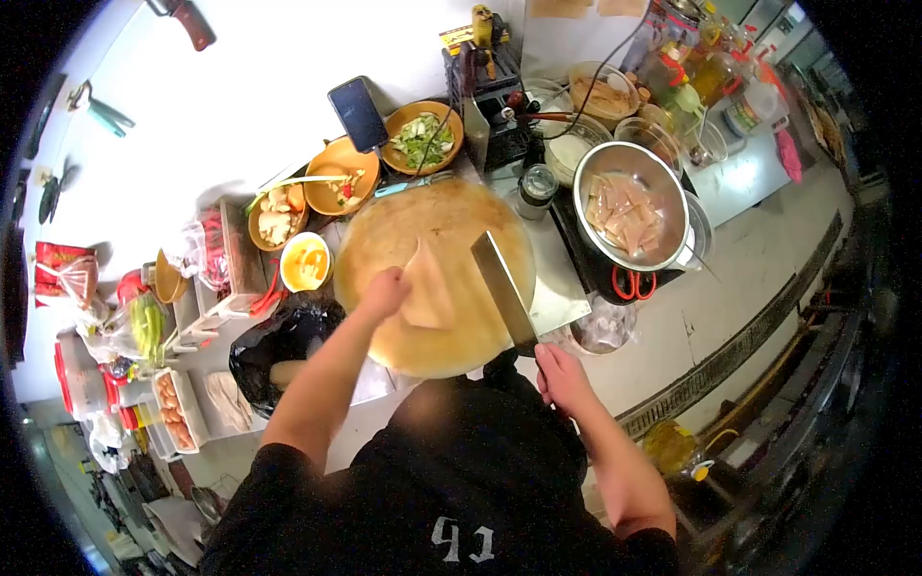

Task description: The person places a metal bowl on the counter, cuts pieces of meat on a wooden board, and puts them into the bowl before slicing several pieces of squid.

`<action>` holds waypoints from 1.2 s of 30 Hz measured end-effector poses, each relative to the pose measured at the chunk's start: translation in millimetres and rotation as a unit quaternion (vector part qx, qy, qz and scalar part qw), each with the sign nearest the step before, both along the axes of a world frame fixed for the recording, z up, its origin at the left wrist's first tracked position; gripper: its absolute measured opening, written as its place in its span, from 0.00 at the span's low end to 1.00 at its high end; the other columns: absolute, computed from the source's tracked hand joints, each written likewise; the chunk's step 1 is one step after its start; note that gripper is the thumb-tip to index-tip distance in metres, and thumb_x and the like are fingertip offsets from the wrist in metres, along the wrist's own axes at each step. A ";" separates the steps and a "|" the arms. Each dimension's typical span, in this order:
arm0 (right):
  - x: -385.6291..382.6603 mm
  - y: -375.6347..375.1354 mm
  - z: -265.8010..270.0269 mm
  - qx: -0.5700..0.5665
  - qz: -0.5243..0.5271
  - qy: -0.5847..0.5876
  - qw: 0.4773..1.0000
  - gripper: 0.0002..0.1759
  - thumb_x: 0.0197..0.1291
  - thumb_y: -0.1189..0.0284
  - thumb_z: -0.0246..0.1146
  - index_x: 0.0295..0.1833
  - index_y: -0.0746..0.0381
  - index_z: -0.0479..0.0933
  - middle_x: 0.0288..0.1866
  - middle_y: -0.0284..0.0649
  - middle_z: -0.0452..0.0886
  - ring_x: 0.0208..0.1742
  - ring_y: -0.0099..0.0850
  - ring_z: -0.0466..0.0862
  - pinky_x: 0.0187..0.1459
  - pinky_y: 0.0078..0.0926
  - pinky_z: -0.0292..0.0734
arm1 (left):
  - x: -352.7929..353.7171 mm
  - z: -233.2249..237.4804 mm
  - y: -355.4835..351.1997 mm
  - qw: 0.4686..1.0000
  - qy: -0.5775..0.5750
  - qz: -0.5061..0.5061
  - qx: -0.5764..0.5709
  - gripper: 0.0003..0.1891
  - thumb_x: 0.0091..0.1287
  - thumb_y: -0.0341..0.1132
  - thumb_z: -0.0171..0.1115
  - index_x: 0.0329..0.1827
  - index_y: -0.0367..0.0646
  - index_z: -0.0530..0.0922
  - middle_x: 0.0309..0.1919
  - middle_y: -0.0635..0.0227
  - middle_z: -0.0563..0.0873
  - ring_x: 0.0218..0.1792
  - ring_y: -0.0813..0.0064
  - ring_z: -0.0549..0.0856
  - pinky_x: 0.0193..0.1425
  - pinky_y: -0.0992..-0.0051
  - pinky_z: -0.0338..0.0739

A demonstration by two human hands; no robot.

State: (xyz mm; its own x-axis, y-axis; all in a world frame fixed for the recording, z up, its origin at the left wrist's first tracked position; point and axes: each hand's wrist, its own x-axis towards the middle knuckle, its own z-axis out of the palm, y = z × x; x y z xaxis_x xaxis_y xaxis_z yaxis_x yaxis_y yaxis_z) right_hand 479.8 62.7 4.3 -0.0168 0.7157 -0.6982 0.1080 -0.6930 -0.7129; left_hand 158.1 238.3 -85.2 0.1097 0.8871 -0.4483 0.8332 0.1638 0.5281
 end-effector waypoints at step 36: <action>-34.4 -3.1 -24.8 0.086 0.093 -0.126 0.984 0.21 0.76 0.56 0.53 0.50 0.64 0.78 0.19 0.34 0.73 0.15 0.24 0.72 0.21 0.26 0.69 | 31.2 24.2 67.1 0.915 0.088 -0.128 0.372 0.06 0.64 0.33 0.61 0.38 0.41 0.83 0.36 0.59 0.86 0.42 0.55 0.83 0.50 0.61 0.77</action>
State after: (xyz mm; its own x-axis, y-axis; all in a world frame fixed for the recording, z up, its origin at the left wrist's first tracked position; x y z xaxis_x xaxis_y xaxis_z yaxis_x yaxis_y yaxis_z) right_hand 445.4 59.6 -20.5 -0.0004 0.8240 -0.5666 0.4098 -0.5167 -0.7517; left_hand 189.3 305.5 -61.0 0.3407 0.9093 0.2389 0.8769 -0.3989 0.2680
